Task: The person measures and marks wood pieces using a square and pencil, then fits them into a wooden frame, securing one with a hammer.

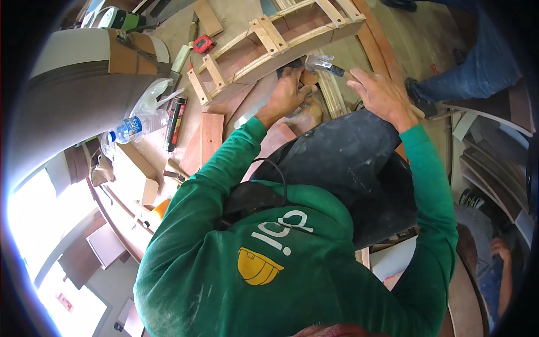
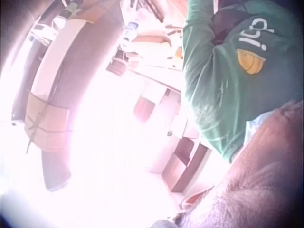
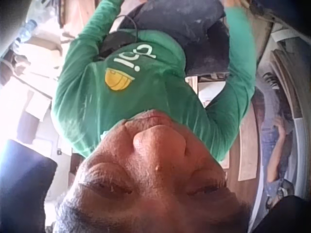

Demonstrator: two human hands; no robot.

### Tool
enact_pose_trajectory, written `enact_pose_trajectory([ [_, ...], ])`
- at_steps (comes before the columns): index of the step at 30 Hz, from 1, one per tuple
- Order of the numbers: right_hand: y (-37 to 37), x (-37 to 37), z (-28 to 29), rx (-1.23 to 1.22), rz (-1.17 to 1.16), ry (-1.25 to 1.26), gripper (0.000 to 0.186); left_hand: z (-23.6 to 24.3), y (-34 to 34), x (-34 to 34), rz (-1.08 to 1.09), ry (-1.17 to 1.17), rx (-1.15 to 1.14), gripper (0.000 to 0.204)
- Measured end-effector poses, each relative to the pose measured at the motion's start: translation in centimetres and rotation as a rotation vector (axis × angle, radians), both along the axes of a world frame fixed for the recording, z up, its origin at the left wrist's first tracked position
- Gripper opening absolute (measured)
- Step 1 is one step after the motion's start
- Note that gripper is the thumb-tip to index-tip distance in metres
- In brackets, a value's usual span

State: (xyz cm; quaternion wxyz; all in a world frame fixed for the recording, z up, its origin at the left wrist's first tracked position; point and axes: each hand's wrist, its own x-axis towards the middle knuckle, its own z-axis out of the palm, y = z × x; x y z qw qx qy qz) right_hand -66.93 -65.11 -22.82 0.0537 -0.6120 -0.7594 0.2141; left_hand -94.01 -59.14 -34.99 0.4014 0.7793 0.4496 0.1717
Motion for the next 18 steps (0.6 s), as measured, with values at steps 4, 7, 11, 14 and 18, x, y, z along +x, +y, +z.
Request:
enact_pose_trajectory([
  [4, 0.5, 1.0, -2.0, -0.010, 0.037, -0.049, 0.029, -0.1, 0.0, 0.2, 0.010, -0.038, 0.029, 0.074],
  [7, -0.9, 0.5, -0.8, -0.037, -0.062, -0.012, 0.028, -0.8, 0.1, -0.2, -0.029, -0.012, 0.146, 0.075],
  [11, -0.2, -0.5, 0.5, -0.023, -0.031, -0.026, 0.029, 0.5, 0.1, 0.3, 0.029, -0.010, -0.080, 0.075],
  [14, 0.4, -0.3, -0.1, -0.106, -0.041, -0.118, 0.029, 0.7, 0.0, 0.2, 0.015, 0.002, -0.060, 0.074],
  [18, -0.2, -0.3, 0.0, -0.031, -0.049, -0.003, 0.028, -0.2, 0.3, -0.1, -0.026, 0.022, 0.067, 0.075],
])
